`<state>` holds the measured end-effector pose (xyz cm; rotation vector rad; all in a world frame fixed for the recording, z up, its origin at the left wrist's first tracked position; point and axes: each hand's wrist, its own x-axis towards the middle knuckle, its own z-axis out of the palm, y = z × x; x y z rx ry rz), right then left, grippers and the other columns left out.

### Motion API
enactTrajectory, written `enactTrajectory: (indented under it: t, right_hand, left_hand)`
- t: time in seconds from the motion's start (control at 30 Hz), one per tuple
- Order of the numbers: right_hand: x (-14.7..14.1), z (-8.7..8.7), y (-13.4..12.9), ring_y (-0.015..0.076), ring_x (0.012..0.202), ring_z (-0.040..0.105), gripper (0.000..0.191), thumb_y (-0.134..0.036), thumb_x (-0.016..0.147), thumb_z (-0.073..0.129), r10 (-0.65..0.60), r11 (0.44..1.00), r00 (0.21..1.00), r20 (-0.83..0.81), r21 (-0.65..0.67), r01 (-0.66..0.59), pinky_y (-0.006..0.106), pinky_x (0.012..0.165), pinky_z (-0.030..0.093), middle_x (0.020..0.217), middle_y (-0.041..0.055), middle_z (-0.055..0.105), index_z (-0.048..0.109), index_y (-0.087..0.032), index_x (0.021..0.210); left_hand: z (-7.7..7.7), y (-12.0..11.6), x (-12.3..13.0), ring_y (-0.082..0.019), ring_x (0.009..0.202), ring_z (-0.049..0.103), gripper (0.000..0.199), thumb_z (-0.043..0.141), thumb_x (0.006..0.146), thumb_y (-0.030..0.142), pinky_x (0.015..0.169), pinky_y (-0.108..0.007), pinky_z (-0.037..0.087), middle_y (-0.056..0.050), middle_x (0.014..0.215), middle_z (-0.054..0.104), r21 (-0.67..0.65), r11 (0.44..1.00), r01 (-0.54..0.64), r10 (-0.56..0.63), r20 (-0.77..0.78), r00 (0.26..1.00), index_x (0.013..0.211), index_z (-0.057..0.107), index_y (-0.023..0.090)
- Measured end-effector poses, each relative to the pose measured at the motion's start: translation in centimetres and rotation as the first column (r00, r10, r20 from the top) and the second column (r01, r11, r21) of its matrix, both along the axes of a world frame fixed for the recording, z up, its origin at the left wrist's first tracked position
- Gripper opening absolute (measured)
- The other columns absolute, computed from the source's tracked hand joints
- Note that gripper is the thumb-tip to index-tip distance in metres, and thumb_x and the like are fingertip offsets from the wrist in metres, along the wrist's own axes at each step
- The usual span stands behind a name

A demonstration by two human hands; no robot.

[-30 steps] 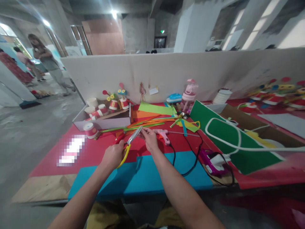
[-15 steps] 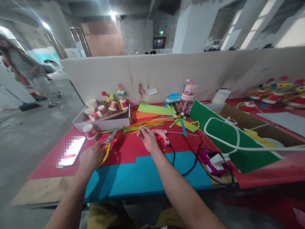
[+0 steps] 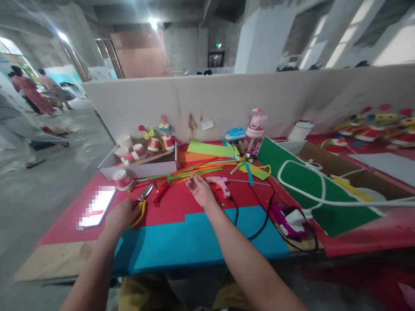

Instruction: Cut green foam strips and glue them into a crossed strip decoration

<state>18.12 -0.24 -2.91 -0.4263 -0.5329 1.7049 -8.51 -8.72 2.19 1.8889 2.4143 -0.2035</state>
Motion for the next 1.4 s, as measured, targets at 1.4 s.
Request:
enactTrajectory:
  t: [1.4]
  right_hand:
    - [-0.2, -0.8, 0.7, 0.0058, 0.060, 0.056, 0.018, -0.023, 0.064, 0.081, -0.028, 0.996, 0.999, 0.046, -0.085, 0.032, 0.018, 0.066, 0.050, 0.068, -0.0035, 0.065, 0.068, -0.017, 0.075]
  left_hand:
    - [-5.1, 8.1, 13.8, -0.020, 0.102, 0.056, 0.048, 0.045, 0.072, 0.002, 0.093, -0.036, 0.044, -0.007, 0.107, 0.062, 0.766, 0.640, 0.062, -0.749, 0.602, 0.277, 0.108, 0.069, 0.023]
